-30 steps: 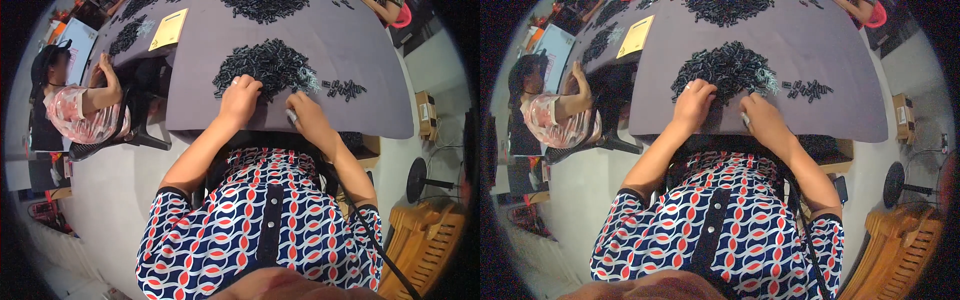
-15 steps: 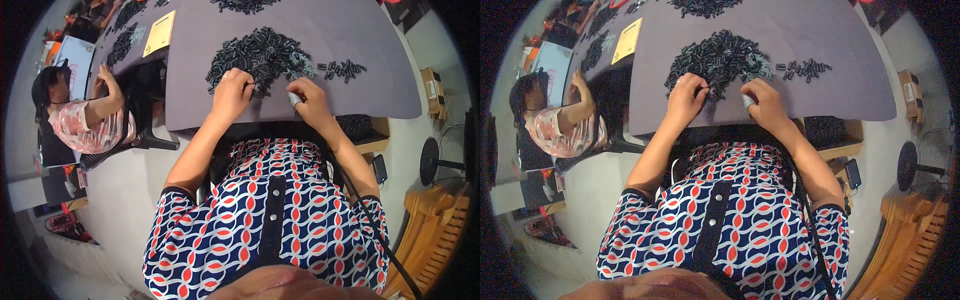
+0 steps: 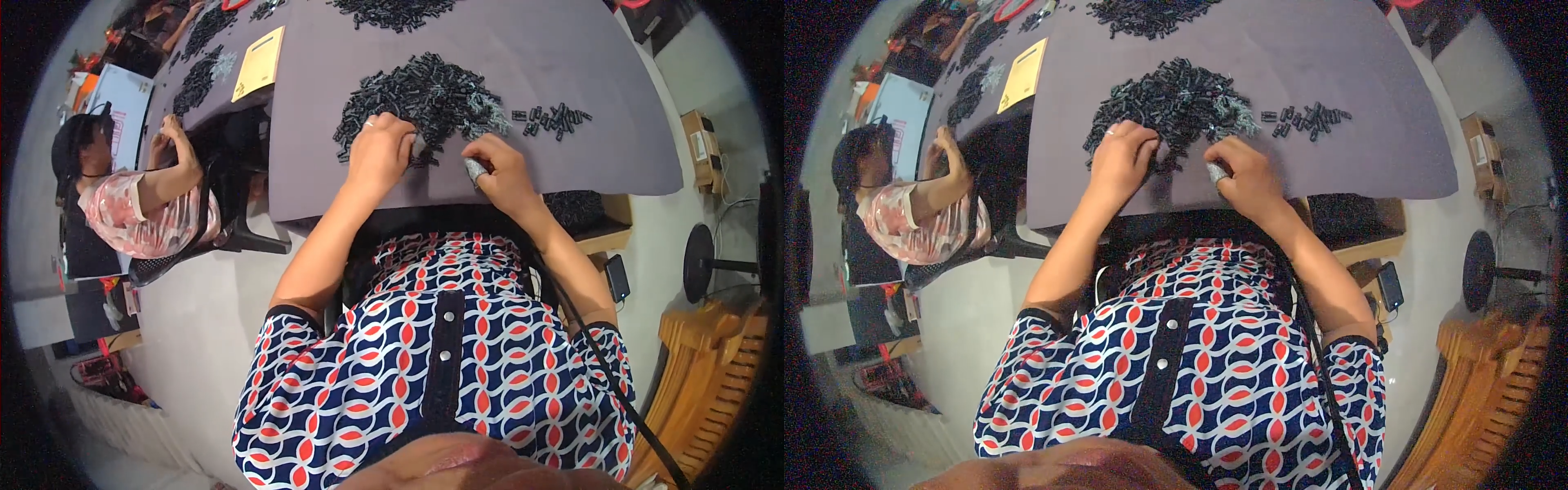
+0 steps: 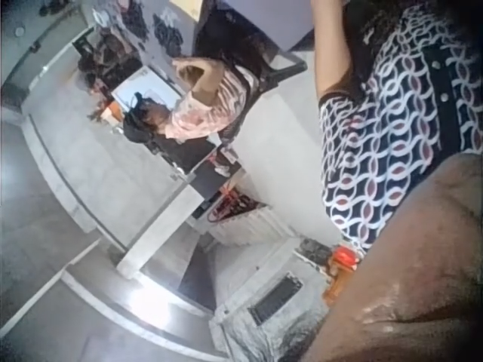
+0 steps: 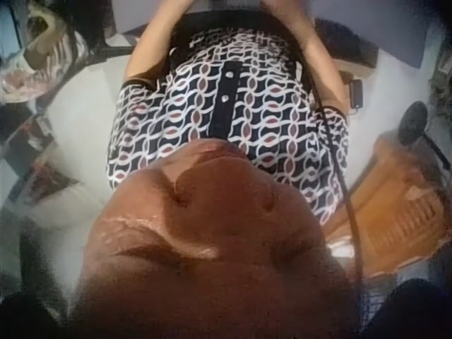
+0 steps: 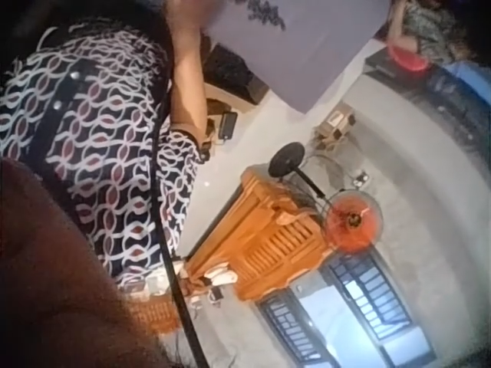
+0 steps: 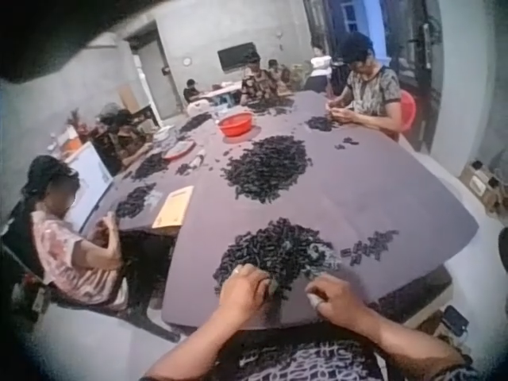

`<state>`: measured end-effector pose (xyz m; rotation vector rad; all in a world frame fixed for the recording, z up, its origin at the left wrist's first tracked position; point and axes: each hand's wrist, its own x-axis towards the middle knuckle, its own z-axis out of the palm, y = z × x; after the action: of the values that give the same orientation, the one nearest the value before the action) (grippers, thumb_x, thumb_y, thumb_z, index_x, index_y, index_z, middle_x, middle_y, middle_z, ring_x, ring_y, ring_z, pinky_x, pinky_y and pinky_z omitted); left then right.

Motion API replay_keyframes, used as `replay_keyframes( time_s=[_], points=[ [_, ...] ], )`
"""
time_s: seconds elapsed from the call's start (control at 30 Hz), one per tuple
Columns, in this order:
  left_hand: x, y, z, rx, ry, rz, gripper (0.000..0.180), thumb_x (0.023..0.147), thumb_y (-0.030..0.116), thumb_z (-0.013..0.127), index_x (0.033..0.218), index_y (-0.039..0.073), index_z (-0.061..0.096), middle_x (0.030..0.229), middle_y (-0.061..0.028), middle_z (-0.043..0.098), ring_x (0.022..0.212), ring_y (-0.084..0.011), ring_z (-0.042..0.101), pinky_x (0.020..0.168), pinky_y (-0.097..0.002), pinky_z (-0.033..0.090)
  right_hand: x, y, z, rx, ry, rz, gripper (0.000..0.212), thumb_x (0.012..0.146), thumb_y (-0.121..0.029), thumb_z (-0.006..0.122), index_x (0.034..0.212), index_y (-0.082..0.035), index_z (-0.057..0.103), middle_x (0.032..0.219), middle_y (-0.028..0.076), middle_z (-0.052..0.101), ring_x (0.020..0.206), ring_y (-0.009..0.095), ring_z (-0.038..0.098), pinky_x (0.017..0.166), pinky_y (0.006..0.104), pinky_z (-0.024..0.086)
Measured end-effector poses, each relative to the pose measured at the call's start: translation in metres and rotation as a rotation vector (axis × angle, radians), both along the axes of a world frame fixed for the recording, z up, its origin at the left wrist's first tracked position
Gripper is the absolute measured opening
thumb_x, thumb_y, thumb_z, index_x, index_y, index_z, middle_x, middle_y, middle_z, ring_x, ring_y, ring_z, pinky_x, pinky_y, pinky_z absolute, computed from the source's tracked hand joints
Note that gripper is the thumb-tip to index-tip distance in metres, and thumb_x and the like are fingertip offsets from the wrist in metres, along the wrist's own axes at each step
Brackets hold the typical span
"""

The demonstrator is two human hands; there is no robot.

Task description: Sorting and inspecting small black plastic components on a workbench.

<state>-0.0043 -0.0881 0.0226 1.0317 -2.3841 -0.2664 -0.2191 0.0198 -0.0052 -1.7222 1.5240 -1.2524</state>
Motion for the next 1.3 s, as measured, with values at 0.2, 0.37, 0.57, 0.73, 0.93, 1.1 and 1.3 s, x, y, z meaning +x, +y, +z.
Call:
replay_keyframes(
  time_s=[0.2,0.37,0.57,0.73,0.93,1.1,1.3],
  points=[
    [0.016,0.01,0.009,0.048,0.062,0.015,0.013,0.082,0.009,0.073,0.093,0.005,0.07,0.091,-0.0123,0.063,0.09,-0.0341,0.061,0.078,-0.0425,0.051,-0.003,-0.003,-0.006,-0.011,-0.013,0.01,0.028,0.073,0.006,0.059,0.1,-0.001,0.063,0.095,0.014,0.063,0.084,0.032,0.064,0.074,0.0362,0.051],
    [0.011,0.016,0.0,-0.004,0.037,-0.012,0.02,0.079,0.009,0.076,0.096,0.005,0.067,0.092,-0.0126,0.063,0.091,-0.0343,0.061,0.079,-0.0426,0.051,-0.001,-0.002,-0.001,0.001,-0.001,0.002,0.028,0.073,0.006,0.059,0.1,-0.001,0.064,0.095,0.013,0.063,0.084,0.03,0.065,0.074,0.0355,0.051],
    [-0.007,0.004,0.002,-0.049,0.049,0.014,0.018,0.086,0.012,0.07,0.102,0.007,0.069,0.098,-0.0116,0.065,0.096,-0.0346,0.062,0.08,-0.0434,0.051,-0.001,-0.003,-0.003,-0.01,0.009,-0.015,0.027,0.074,0.007,0.06,0.099,-0.001,0.065,0.094,0.012,0.063,0.082,0.026,0.065,0.072,0.0335,0.051],
    [-0.048,0.004,0.0,-0.044,0.091,-0.186,0.016,0.083,0.01,0.071,0.099,0.009,0.07,0.094,-0.0106,0.064,0.093,-0.0334,0.063,0.078,-0.0448,0.053,-0.004,-0.006,-0.017,0.012,-0.151,-0.064,0.028,0.075,0.009,0.061,0.1,-0.002,0.066,0.092,0.008,0.063,0.08,0.019,0.064,0.071,0.029,0.05],
    [-0.073,-0.008,-0.011,-0.054,-0.067,-0.205,0.019,0.08,0.017,0.074,0.096,0.007,0.07,0.092,-0.0114,0.064,0.092,-0.0343,0.062,0.078,-0.0453,0.053,-0.007,-0.008,-0.024,-0.003,-0.31,-0.118,0.024,0.078,0.008,0.065,0.099,-0.002,0.067,0.091,0.005,0.064,0.078,0.013,0.062,0.071,0.0261,0.05],
    [-0.067,-0.006,-0.01,-0.046,-0.041,-0.23,0.017,0.08,0.017,0.073,0.093,0.006,0.069,0.091,-0.0121,0.064,0.093,-0.0345,0.062,0.077,-0.0451,0.053,-0.009,-0.008,-0.019,-0.001,-0.33,-0.124,0.022,0.078,0.007,0.065,0.098,-0.001,0.067,0.092,0.006,0.065,0.081,0.013,0.064,0.073,0.0259,0.05],
    [-0.035,0.009,-0.003,0.101,0.25,-0.231,0.017,0.082,0.005,0.074,0.098,0.004,0.07,0.089,-0.0104,0.065,0.082,-0.0283,0.064,0.073,-0.0369,0.052,-0.01,-0.008,-0.021,-0.019,-0.276,-0.097,0.022,0.078,0.006,0.066,0.098,-0.001,0.067,0.09,0.005,0.064,0.08,0.013,0.063,0.071,0.0251,0.049]
  ],
)
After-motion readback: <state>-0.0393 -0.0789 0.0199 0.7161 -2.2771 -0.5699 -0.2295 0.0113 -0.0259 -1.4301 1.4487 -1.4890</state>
